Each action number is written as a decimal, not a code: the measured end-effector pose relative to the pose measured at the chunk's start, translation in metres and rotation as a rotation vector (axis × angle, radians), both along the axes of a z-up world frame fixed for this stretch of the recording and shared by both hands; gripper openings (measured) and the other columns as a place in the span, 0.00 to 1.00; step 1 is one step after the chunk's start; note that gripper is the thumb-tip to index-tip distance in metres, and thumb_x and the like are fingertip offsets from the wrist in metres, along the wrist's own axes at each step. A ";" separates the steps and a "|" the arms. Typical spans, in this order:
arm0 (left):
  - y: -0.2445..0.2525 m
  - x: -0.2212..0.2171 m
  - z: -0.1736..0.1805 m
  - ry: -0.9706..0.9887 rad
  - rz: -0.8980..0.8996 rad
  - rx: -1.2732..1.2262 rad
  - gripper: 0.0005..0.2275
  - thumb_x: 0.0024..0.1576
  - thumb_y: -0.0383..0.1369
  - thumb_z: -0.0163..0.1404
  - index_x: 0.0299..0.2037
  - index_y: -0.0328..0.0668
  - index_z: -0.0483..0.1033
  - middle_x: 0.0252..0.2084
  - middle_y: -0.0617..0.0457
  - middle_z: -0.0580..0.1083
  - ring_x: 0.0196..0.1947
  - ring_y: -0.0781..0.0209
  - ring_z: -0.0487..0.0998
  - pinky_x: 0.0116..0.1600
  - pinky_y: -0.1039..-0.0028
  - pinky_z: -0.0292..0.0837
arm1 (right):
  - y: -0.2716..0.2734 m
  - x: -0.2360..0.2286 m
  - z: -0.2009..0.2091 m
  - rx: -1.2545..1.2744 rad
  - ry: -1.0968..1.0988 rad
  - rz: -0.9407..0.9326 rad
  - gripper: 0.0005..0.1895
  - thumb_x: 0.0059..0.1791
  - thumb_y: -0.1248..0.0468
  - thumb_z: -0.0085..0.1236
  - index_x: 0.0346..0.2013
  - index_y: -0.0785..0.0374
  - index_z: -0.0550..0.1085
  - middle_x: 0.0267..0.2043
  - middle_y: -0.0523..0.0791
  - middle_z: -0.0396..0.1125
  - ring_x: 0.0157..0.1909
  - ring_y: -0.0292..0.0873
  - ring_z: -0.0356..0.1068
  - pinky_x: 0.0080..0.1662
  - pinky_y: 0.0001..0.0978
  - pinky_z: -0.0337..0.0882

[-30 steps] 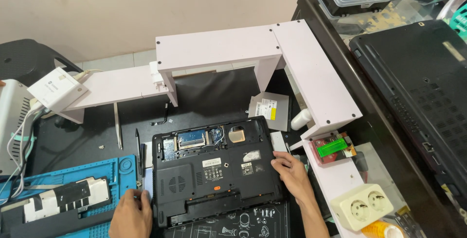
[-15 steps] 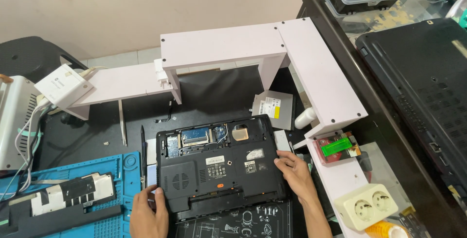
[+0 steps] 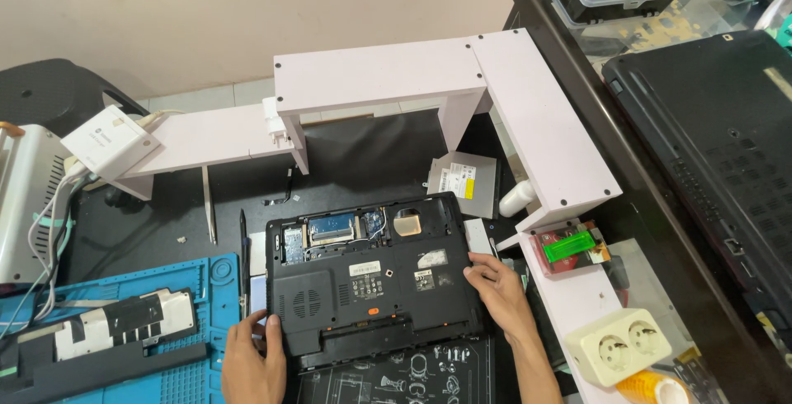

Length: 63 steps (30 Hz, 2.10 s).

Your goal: The person assembles a laptop by connecting internal cables and securing the bottom case with a screwdriver. They then flip the laptop over, open the lid, and press keys on the keyboard to test functionality.

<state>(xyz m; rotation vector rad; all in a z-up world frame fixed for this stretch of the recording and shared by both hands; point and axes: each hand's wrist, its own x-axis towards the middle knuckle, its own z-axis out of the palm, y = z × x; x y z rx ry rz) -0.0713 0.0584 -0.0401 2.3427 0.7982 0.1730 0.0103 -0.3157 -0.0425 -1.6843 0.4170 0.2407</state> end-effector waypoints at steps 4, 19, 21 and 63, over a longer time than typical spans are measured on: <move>-0.001 0.001 0.006 0.060 0.019 -0.072 0.17 0.59 0.45 0.51 0.54 0.47 0.78 0.41 0.53 0.76 0.31 0.58 0.80 0.40 0.66 0.75 | -0.004 0.000 -0.010 0.001 0.022 -0.014 0.23 0.48 0.63 0.61 0.57 0.65 0.74 0.37 0.43 0.72 0.43 0.35 0.72 0.47 0.23 0.69; -0.004 -0.005 0.011 0.057 -0.013 0.001 0.27 0.52 0.53 0.57 0.55 0.43 0.77 0.47 0.49 0.75 0.40 0.49 0.79 0.46 0.60 0.74 | -0.004 0.002 -0.036 -0.041 -0.072 -0.019 0.19 0.47 0.64 0.63 0.51 0.68 0.76 0.36 0.43 0.72 0.39 0.35 0.70 0.42 0.25 0.69; -0.005 0.000 0.010 -0.009 -0.032 0.049 0.27 0.54 0.53 0.57 0.55 0.41 0.78 0.46 0.48 0.75 0.42 0.48 0.77 0.46 0.60 0.73 | -0.002 0.010 -0.032 0.008 -0.107 -0.032 0.18 0.47 0.65 0.63 0.50 0.69 0.75 0.35 0.43 0.73 0.39 0.35 0.72 0.43 0.23 0.69; -0.007 -0.009 0.000 -0.115 0.070 -0.120 0.25 0.50 0.46 0.63 0.53 0.39 0.79 0.42 0.51 0.75 0.36 0.59 0.74 0.43 0.67 0.71 | 0.001 0.003 -0.034 -0.045 -0.125 -0.097 0.17 0.48 0.66 0.63 0.50 0.69 0.76 0.34 0.43 0.73 0.35 0.32 0.70 0.40 0.22 0.69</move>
